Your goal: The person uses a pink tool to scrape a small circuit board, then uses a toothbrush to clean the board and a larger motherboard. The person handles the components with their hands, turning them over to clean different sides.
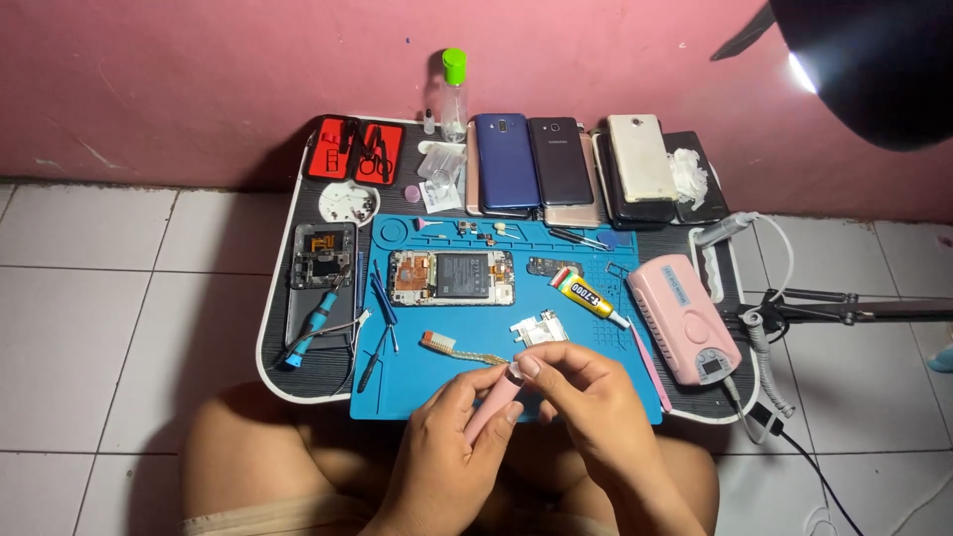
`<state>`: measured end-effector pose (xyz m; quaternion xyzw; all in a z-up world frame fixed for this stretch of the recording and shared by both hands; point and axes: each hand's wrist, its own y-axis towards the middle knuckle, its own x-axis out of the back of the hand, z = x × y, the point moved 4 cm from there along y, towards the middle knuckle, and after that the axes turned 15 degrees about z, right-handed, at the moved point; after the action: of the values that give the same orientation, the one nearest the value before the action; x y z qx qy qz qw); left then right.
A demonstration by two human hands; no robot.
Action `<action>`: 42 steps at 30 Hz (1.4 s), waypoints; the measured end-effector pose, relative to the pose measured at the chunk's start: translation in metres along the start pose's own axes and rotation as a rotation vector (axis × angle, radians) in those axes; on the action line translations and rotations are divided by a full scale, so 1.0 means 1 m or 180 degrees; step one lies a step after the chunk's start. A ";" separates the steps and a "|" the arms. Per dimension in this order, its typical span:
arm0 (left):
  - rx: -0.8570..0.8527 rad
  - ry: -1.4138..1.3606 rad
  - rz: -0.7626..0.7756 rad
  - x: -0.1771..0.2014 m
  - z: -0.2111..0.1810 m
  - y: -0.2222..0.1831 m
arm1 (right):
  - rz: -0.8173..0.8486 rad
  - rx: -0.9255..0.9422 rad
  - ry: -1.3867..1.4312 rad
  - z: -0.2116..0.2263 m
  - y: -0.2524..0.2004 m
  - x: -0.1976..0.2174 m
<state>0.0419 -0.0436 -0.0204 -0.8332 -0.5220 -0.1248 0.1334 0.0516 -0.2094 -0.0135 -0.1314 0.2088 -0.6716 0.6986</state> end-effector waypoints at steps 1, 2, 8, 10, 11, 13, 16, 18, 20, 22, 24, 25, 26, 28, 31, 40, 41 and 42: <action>0.0009 -0.0001 -0.0018 0.001 0.004 -0.001 | 0.0018 -0.0004 -0.0008 -0.003 0.005 0.001; 0.0051 0.0005 0.0011 0.001 0.009 -0.002 | -0.0016 0.0067 -0.0001 -0.006 0.009 0.002; 0.0746 -0.0169 0.0059 0.010 0.031 -0.018 | -0.0002 0.0685 -0.0630 0.051 0.063 -0.014; 0.0634 -0.0125 0.0013 0.014 0.035 -0.021 | 0.0248 0.0831 -0.1148 0.060 0.102 -0.018; 0.0609 -0.0115 -0.0031 0.017 0.036 -0.023 | 0.0290 0.1438 -0.1963 0.066 0.122 -0.023; 0.0584 -0.0113 -0.0095 0.023 0.036 -0.028 | 0.0344 0.2055 -0.2788 0.071 0.153 -0.031; 0.0609 -0.0146 -0.0254 0.034 0.037 -0.031 | 0.0825 0.2262 -0.3907 0.072 0.183 -0.046; 0.0448 -0.0304 -0.0306 0.039 0.039 -0.035 | 0.0913 0.2591 -0.4843 0.065 0.192 -0.055; 0.0566 -0.0455 -0.0252 0.044 0.041 -0.035 | 0.0798 0.2604 -0.5086 0.063 0.192 -0.058; 0.0677 -0.0614 -0.0197 0.045 0.044 -0.035 | 0.0679 0.2613 -0.5338 0.062 0.194 -0.060; 0.0422 -0.0438 -0.0299 0.047 0.044 -0.035 | 0.0575 0.2952 -0.5348 0.062 0.191 -0.060; 0.0419 -0.0447 -0.0292 0.047 0.043 -0.034 | 0.0573 0.2943 -0.5357 0.061 0.191 -0.059; 0.0459 -0.0408 -0.0247 0.046 0.043 -0.034 | 0.0566 0.3034 -0.5181 0.063 0.190 -0.057; 0.0497 -0.0364 -0.0213 0.047 0.039 -0.033 | 0.0561 0.3137 -0.5001 0.068 0.180 -0.054; 0.0840 -0.0535 -0.0055 0.046 0.036 -0.035 | 0.0422 0.3060 -0.4264 0.076 0.147 -0.039; 0.0511 -0.0636 0.0196 0.028 0.031 -0.038 | -0.0958 0.1839 -0.3180 0.003 -0.001 0.017; 0.0614 -0.0696 0.0264 0.025 0.028 -0.039 | -0.0927 0.1880 -0.3186 -0.010 -0.014 0.016; 0.0718 -0.0755 0.0332 0.021 0.024 -0.039 | -0.0895 0.1922 -0.3191 -0.023 -0.027 0.015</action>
<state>0.0175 -0.0008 -0.0320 -0.8478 -0.5008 0.0409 0.1698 0.0173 -0.2241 -0.0227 -0.2542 -0.3654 -0.6433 0.6228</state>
